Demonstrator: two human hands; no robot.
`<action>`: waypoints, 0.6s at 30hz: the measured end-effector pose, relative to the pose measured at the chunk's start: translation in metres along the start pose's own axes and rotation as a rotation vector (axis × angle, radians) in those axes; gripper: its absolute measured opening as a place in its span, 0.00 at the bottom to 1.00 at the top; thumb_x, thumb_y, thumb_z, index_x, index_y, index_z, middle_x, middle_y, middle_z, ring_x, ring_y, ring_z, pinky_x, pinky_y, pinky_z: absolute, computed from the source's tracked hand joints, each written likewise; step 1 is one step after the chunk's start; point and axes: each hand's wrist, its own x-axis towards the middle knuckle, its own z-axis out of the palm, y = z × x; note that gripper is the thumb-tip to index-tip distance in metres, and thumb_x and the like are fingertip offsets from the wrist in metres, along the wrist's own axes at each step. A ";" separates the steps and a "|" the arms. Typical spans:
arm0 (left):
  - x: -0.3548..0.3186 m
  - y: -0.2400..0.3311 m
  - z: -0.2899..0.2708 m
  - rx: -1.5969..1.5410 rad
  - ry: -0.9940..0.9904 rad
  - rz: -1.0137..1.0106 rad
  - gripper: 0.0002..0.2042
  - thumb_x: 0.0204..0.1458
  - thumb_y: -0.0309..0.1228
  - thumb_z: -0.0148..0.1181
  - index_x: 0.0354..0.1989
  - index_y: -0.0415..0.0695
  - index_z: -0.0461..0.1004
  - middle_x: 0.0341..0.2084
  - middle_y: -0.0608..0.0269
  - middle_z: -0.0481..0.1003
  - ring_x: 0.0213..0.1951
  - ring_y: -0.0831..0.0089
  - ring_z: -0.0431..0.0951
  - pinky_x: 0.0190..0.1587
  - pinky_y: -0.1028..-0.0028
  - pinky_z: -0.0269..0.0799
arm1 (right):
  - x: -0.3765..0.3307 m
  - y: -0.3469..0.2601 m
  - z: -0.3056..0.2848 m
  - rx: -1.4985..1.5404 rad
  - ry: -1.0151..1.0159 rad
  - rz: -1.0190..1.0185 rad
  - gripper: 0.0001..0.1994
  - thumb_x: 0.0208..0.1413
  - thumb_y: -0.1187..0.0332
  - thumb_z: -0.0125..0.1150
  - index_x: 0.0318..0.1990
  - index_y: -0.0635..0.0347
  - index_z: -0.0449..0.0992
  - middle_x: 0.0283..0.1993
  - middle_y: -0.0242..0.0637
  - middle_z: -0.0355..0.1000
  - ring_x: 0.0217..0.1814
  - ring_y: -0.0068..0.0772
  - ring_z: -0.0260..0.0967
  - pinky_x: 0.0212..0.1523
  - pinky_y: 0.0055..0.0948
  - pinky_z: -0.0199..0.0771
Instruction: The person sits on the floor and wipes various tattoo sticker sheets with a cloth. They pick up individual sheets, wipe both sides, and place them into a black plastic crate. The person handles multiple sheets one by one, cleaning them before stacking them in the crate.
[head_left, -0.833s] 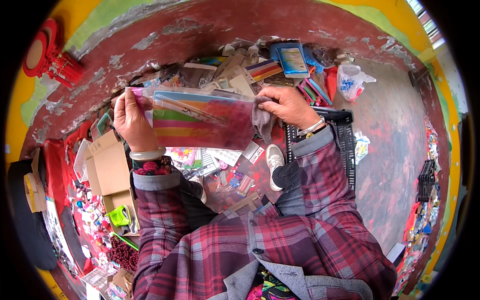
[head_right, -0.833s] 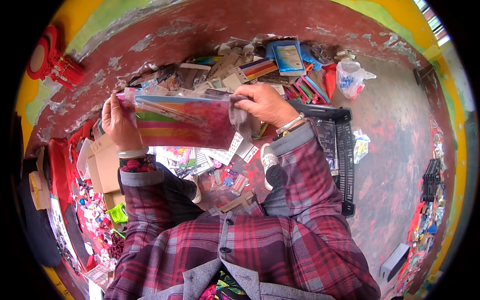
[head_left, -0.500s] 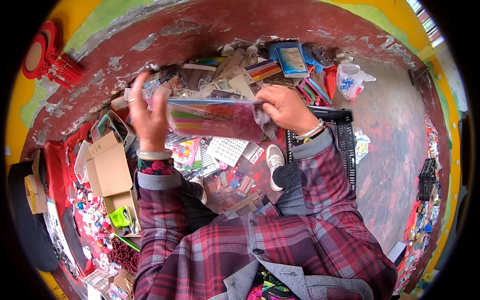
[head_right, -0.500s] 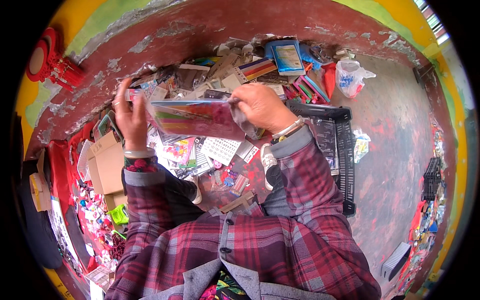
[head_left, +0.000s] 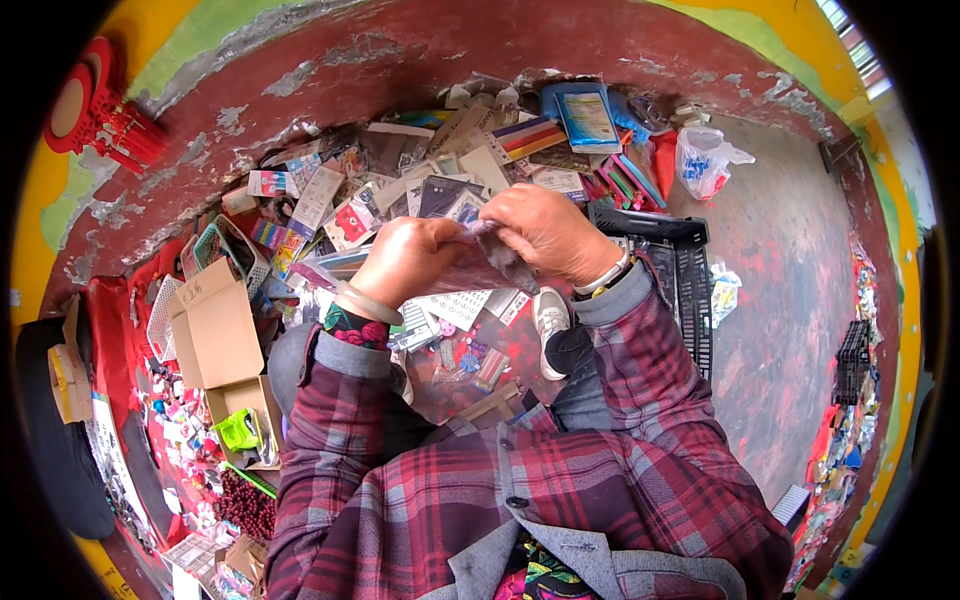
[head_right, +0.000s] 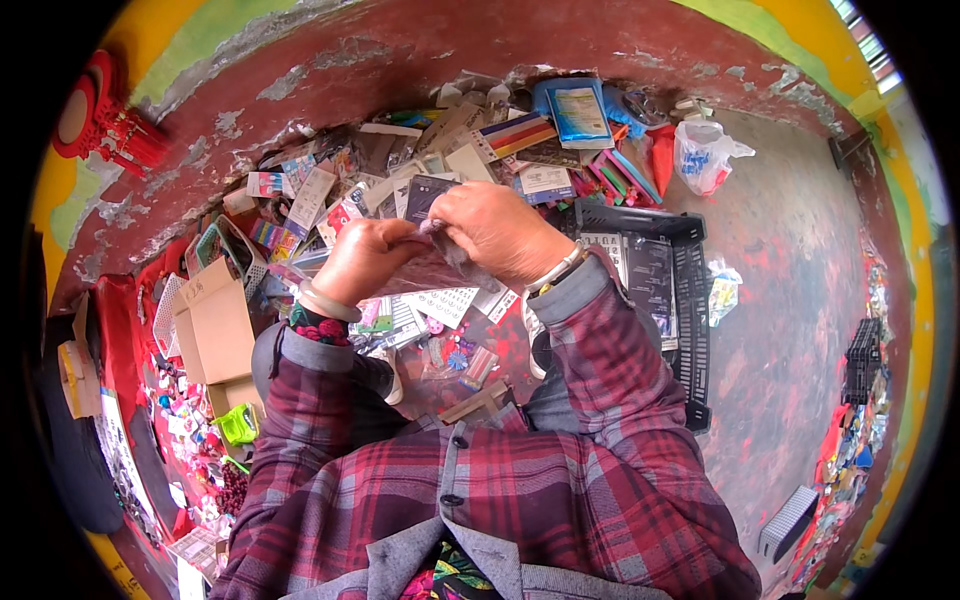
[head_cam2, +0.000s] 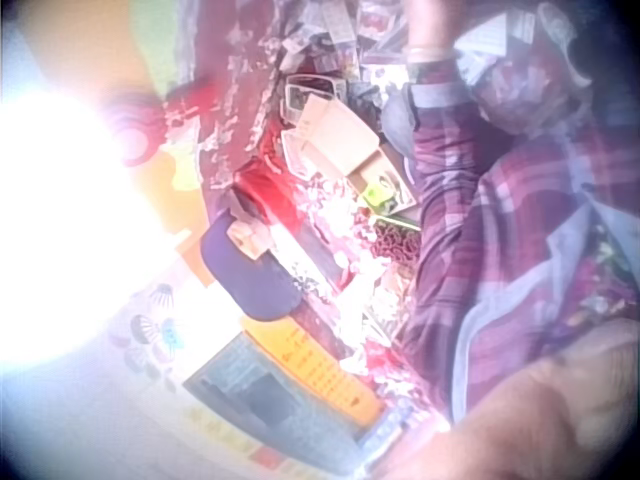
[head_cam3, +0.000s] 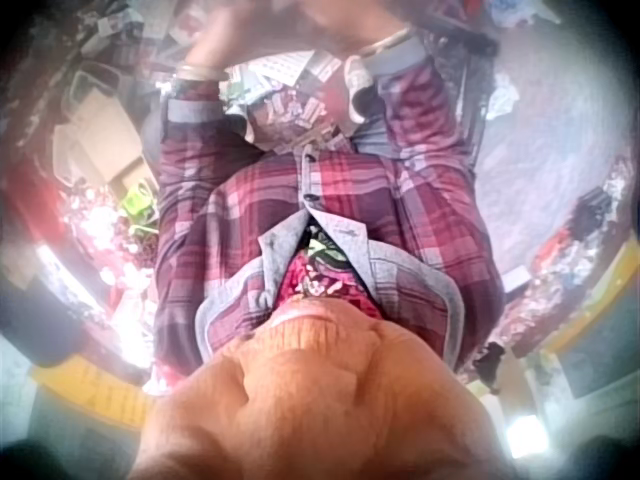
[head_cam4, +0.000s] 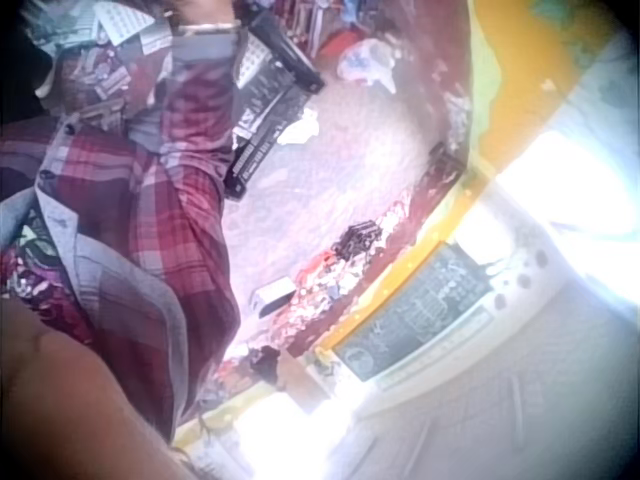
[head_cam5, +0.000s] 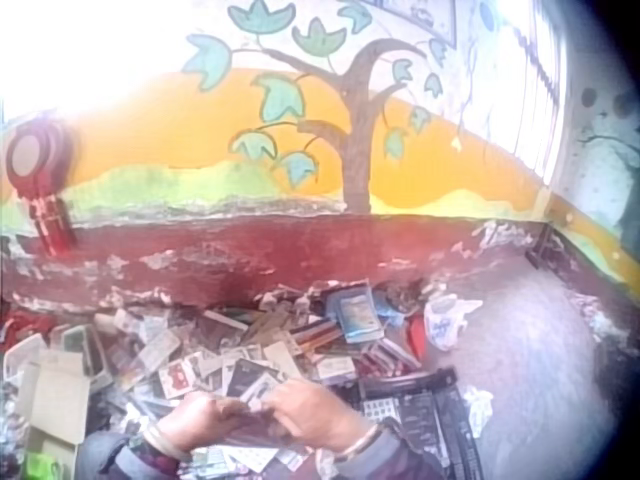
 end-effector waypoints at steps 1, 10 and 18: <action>0.000 -0.001 -0.001 -0.037 0.004 -0.005 0.06 0.45 0.27 0.62 0.29 0.37 0.77 0.20 0.56 0.76 0.23 0.72 0.75 0.28 0.74 0.69 | 0.000 0.000 -0.003 0.022 -0.001 0.016 0.09 0.45 0.75 0.56 0.37 0.61 0.71 0.33 0.41 0.70 0.38 0.46 0.67 0.38 0.36 0.67; -0.007 -0.018 -0.035 -0.928 0.174 -0.385 0.05 0.48 0.27 0.64 0.29 0.39 0.76 0.22 0.70 0.75 0.23 0.84 0.72 0.26 0.83 0.67 | -0.012 0.017 -0.046 0.536 0.259 0.417 0.08 0.57 0.71 0.53 0.40 0.65 0.74 0.33 0.29 0.73 0.36 0.17 0.67 0.38 0.18 0.67; -0.006 -0.008 -0.025 -0.910 0.043 -0.453 0.05 0.47 0.27 0.64 0.27 0.40 0.75 0.21 0.72 0.73 0.23 0.86 0.68 0.25 0.84 0.63 | -0.008 0.011 -0.042 1.238 0.243 0.477 0.20 0.61 0.56 0.49 0.51 0.63 0.71 0.43 0.30 0.72 0.46 0.19 0.66 0.50 0.19 0.63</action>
